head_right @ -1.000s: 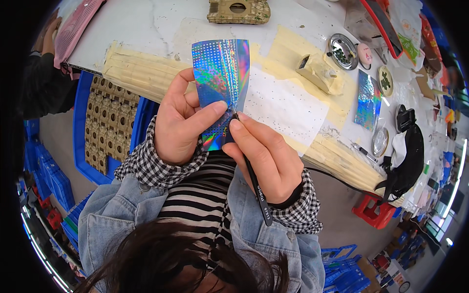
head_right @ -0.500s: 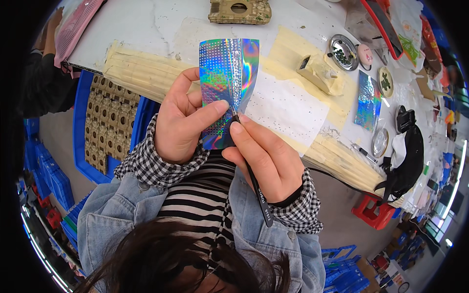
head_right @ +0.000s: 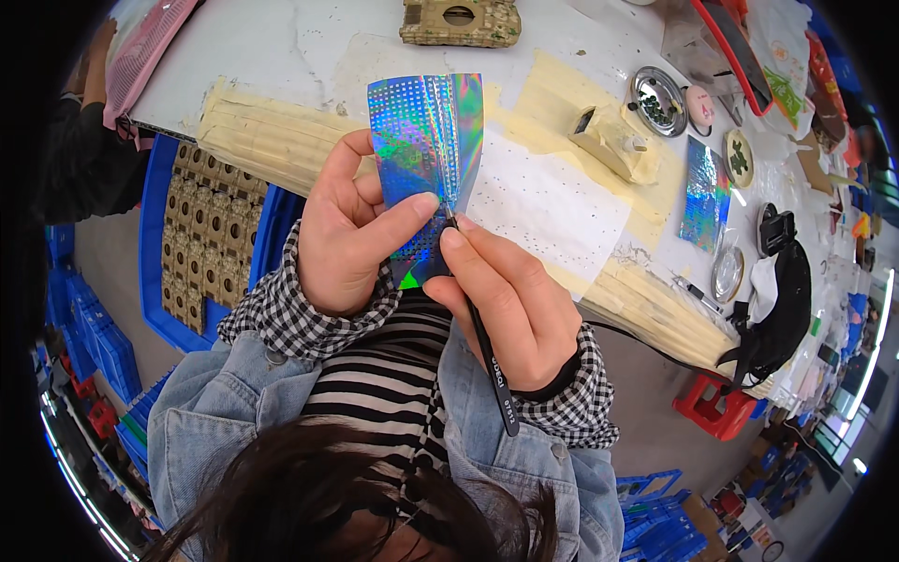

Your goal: Assembling or inspecting small holographic components using tweezers at a workbench.

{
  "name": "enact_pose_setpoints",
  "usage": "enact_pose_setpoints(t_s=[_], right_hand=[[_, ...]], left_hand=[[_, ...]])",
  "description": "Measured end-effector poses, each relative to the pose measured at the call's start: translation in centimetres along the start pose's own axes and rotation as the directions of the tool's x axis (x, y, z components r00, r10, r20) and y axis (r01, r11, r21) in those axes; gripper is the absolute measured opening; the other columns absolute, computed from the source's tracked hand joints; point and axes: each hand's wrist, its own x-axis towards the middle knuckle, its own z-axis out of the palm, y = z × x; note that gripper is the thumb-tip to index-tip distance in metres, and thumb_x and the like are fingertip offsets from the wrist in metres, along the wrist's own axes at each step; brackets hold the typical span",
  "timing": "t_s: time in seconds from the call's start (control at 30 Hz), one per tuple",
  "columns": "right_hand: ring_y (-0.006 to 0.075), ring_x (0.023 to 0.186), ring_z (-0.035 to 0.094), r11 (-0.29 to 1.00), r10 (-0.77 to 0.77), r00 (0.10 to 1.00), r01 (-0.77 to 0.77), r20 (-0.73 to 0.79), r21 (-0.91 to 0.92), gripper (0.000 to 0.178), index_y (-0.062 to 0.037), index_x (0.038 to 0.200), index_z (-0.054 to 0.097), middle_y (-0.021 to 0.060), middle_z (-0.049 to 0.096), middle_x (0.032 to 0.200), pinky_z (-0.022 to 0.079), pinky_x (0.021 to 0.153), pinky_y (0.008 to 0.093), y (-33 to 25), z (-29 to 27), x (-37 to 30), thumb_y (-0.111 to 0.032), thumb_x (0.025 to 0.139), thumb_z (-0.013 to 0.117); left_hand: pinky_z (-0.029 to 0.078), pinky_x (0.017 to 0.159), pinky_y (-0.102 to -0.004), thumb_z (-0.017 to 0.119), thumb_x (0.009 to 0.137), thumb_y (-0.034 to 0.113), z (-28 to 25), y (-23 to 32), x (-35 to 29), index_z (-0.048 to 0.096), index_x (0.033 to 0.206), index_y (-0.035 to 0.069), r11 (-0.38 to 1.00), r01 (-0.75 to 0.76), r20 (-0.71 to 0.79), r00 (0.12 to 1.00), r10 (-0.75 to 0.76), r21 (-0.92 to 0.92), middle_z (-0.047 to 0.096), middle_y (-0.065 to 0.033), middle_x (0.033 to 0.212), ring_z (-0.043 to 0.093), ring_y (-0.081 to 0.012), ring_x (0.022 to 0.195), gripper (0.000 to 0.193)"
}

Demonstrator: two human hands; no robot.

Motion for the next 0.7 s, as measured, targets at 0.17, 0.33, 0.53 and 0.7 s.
enact_pose_setpoints(t_s=[0.17, 0.33, 0.53, 0.7], right_hand=[[0.0266, 0.09, 0.066, 0.996, -0.075, 0.997, 0.075, -0.009, -0.045, 0.039, 0.0027, 0.108, 0.064, 0.0192, 0.064, 0.105, 0.056, 0.077, 0.032, 0.28, 0.32, -0.42, -0.01, 0.074, 0.076], [0.0262, 0.091, 0.066, 0.995, -0.091, 0.996, 0.09, -0.022, -0.042, 0.04, 0.0028, 0.109, 0.064, 0.0191, 0.063, 0.107, 0.055, 0.078, 0.0326, 0.5, 0.43, -0.72, -0.012, 0.074, 0.075], [0.0262, 0.091, 0.066, 0.999, -0.046, 0.999, 0.045, -0.002, -0.026, 0.037, 0.0024, 0.108, 0.064, 0.0186, 0.064, 0.106, 0.055, 0.079, 0.0328, 0.26, 0.34, -0.76, -0.011, 0.075, 0.075], [0.0261, 0.089, 0.066, 0.999, -0.044, 0.999, 0.044, -0.005, -0.027, 0.036, 0.0019, 0.106, 0.064, 0.0179, 0.064, 0.104, 0.055, 0.077, 0.0323, 0.17, 0.24, -0.59, -0.009, 0.074, 0.075]], left_hand=[[0.053, 0.079, -0.0271, 0.061, 0.083, -0.004, 0.22, 0.31, 0.08, 0.03, 0.122, -0.004, 0.999, 0.029, 0.001, 1.0, -0.029, -0.044, 0.064, -0.0165, 0.1, 0.063, -0.0151, 0.091, 0.05], [0.053, 0.08, -0.0276, 0.061, 0.083, -0.003, 0.07, -0.04, 0.14, 0.03, 0.122, -0.005, 0.998, 0.033, 0.003, 0.999, -0.033, -0.052, 0.063, -0.0172, 0.101, 0.063, -0.0157, 0.091, 0.05], [0.053, 0.079, -0.0274, 0.062, 0.083, -0.003, 0.03, -0.09, 0.04, 0.031, 0.121, -0.004, 0.997, 0.041, -0.009, 0.999, -0.042, -0.064, 0.063, -0.017, 0.1, 0.063, -0.0154, 0.091, 0.048], [0.053, 0.077, -0.0262, 0.062, 0.083, -0.003, -0.04, -0.35, 0.03, 0.033, 0.118, -0.002, 0.997, 0.036, -0.016, 0.999, -0.038, -0.069, 0.064, -0.0161, 0.099, 0.063, -0.0145, 0.089, 0.046]])
